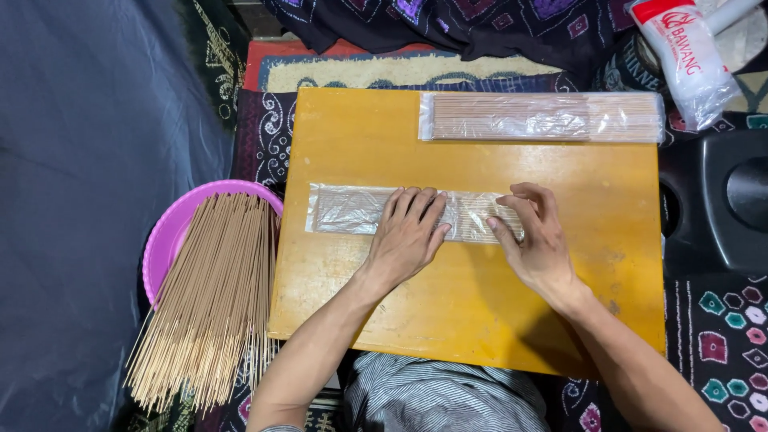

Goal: The person counts out incense sticks from a bowl, places them into a clear plastic sleeve on a table, and then seals the package using an adhesive strip.

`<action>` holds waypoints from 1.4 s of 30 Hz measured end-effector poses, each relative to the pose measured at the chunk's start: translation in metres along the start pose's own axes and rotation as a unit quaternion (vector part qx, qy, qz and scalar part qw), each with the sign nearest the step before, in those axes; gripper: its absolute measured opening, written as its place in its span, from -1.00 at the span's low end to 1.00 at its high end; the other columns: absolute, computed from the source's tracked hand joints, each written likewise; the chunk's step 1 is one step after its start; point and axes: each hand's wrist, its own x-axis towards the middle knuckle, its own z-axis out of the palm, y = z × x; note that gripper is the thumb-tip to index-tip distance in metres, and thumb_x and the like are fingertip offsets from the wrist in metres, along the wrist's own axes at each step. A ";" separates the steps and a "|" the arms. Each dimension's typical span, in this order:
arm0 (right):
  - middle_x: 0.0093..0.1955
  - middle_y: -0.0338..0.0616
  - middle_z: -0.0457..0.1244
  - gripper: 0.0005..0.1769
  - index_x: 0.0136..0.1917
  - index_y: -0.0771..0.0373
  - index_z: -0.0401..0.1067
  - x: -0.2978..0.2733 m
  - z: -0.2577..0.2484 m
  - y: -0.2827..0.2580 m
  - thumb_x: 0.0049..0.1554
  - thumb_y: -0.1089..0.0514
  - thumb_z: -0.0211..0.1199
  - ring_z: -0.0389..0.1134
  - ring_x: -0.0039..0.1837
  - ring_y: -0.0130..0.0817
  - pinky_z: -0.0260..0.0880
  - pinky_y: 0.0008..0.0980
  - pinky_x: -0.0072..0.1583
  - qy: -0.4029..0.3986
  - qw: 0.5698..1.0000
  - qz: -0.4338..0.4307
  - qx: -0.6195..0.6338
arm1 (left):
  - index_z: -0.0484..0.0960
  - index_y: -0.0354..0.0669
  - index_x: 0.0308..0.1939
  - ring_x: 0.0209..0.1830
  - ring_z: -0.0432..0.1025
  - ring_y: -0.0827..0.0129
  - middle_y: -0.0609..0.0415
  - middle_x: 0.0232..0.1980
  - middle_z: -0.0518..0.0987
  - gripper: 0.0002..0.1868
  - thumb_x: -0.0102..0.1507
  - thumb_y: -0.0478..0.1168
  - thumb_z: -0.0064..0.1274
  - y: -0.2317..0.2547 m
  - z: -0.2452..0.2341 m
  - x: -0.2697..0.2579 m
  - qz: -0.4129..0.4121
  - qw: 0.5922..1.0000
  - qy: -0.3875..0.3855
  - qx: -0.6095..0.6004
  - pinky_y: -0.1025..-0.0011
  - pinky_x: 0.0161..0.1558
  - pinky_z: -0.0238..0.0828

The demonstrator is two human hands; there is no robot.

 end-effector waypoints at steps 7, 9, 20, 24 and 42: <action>0.26 0.06 0.13 -0.67 0.19 0.24 0.43 0.000 0.002 0.001 0.20 0.12 0.38 0.35 0.23 0.11 0.43 0.16 0.25 0.002 1.000 -0.009 0.021 | 0.46 -0.16 0.32 0.30 0.28 0.07 -0.09 0.20 0.45 -0.49 0.40 0.04 -0.12 0.001 0.000 0.000 -0.007 1.000 -0.006 -0.007 0.00 0.45 0.06; 0.26 0.07 0.13 -0.66 0.19 0.23 0.43 0.000 0.003 0.003 0.20 0.12 0.39 0.35 0.24 0.12 0.42 0.16 0.27 0.004 1.000 -0.011 0.021 | 0.46 -0.17 0.32 0.30 0.28 0.07 -0.09 0.20 0.45 -0.49 0.40 0.04 -0.12 0.002 -0.001 0.000 -0.008 1.000 -0.008 -0.007 0.00 0.45 0.06; 0.26 0.03 0.21 -0.61 0.21 0.16 0.44 -0.004 0.009 0.002 0.19 -0.02 0.39 0.31 0.36 0.08 0.08 0.23 0.54 0.004 0.990 -0.054 -0.129 | 0.44 -0.19 0.34 0.39 0.25 0.02 -0.15 0.23 0.45 -0.45 0.42 0.10 -0.16 0.002 -0.010 -0.006 -0.031 0.999 -0.004 -0.044 -0.03 0.52 -0.09; 0.37 0.06 0.20 -0.49 0.32 0.17 0.39 -0.005 0.011 -0.012 0.18 -0.07 0.31 0.22 0.51 0.09 0.09 0.10 0.57 -0.075 0.982 -0.063 -0.162 | 0.43 -0.22 0.36 0.47 0.18 -0.03 -0.20 0.34 0.39 -0.40 0.41 0.13 -0.11 -0.003 -0.038 -0.015 -0.100 0.995 -0.006 -0.015 -0.05 0.53 -0.18; 0.40 -0.07 0.17 -0.49 0.35 0.03 0.36 0.008 0.033 -0.033 0.19 -0.14 0.28 0.18 0.53 0.02 0.07 0.04 0.56 -0.103 0.972 -0.141 -0.156 | 0.37 -0.16 0.42 0.53 0.11 -0.06 -0.19 0.45 0.31 -0.30 0.38 0.24 -0.13 -0.021 -0.110 -0.085 -0.259 0.966 0.007 0.018 -0.16 0.51 -0.24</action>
